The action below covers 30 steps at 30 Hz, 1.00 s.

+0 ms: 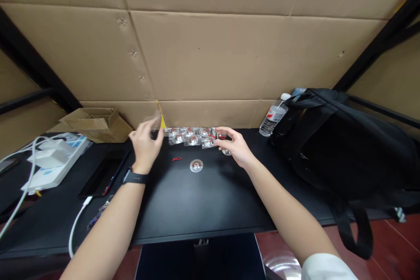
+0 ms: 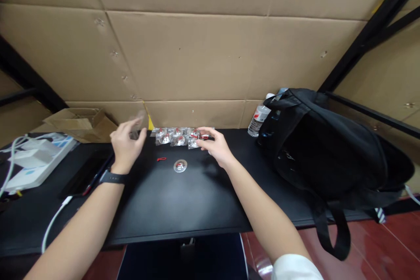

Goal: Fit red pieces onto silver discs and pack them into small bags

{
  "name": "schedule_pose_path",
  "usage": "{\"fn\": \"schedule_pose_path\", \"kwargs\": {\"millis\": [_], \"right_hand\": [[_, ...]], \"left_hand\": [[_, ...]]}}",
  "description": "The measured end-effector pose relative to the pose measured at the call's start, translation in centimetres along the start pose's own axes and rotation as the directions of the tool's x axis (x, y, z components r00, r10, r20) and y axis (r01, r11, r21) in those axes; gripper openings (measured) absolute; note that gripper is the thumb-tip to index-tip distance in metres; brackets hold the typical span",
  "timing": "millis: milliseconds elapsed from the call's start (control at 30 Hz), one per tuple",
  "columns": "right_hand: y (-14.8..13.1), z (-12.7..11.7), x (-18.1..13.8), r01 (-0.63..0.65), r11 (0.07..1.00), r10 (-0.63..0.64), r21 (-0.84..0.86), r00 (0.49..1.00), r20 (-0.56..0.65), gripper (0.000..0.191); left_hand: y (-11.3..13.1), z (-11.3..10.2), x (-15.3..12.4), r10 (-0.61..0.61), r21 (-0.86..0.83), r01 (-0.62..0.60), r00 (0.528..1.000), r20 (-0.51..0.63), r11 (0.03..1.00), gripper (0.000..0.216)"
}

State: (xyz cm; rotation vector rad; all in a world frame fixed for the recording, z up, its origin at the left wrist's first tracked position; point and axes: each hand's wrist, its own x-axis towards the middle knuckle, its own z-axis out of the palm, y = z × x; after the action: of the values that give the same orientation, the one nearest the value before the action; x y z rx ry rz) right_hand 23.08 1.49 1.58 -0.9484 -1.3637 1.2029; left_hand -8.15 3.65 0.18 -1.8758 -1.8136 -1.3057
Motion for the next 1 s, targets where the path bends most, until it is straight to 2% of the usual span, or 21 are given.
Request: {"fn": "schedule_pose_path", "kwargs": {"millis": [67, 167, 300, 367, 500, 600, 700, 800, 1000], "right_hand": [[-0.2, -0.5, 0.2, 0.021, 0.999, -0.021, -0.036, 1.0, -0.009, 0.047], [-0.2, -1.5, 0.6, 0.07, 0.991, -0.068, -0.117, 0.997, 0.021, 0.048], [0.4, -2.8, 1.0, 0.189, 0.923, -0.157, -0.335, 0.98, 0.121, 0.043], [0.7, -3.2, 1.0, 0.231, 0.861, -0.17, -0.453, 0.97, 0.172, 0.041], [0.8, -3.2, 0.9, 0.299, 0.725, -0.184, -0.62, 0.952, 0.244, 0.043], [0.7, -3.1, 0.9, 0.325, 0.67, -0.179, -0.667, 0.943, 0.281, 0.045], [0.6, -3.2, 0.8, 0.333, 0.651, -0.162, -0.682, 0.939, 0.305, 0.044], [0.5, -3.3, 0.8, 0.338, 0.622, -0.148, -0.707, 0.937, 0.318, 0.044], [0.7, -3.4, 0.6, 0.34, 0.575, -0.126, -0.744, 0.936, 0.33, 0.042]], "left_hand": [[2.6, 0.8, -1.6, 0.197, -0.127, -0.183, 0.974, 0.113, 0.975, 0.034], [5.8, 2.3, -4.1, 0.427, -0.276, -0.359, 0.87, 0.247, 0.892, 0.039], [7.9, 3.6, -6.2, 0.611, -0.437, -0.449, 0.701, 0.369, 0.779, 0.044], [8.2, 3.7, -6.5, 0.634, -0.484, -0.431, 0.652, 0.416, 0.762, 0.039], [8.1, 3.5, -6.4, 0.602, -0.515, -0.336, 0.596, 0.532, 0.788, 0.026], [8.1, 3.3, -6.3, 0.607, -0.573, -0.258, 0.545, 0.579, 0.778, 0.024], [8.3, 3.1, -6.3, 0.611, -0.605, -0.226, 0.555, 0.564, 0.764, 0.025], [8.4, 3.1, -6.4, 0.619, -0.593, -0.261, 0.564, 0.546, 0.761, 0.022], [8.0, 3.2, -7.0, 0.645, -0.507, -0.4, 0.499, 0.578, 0.764, 0.03]]}}
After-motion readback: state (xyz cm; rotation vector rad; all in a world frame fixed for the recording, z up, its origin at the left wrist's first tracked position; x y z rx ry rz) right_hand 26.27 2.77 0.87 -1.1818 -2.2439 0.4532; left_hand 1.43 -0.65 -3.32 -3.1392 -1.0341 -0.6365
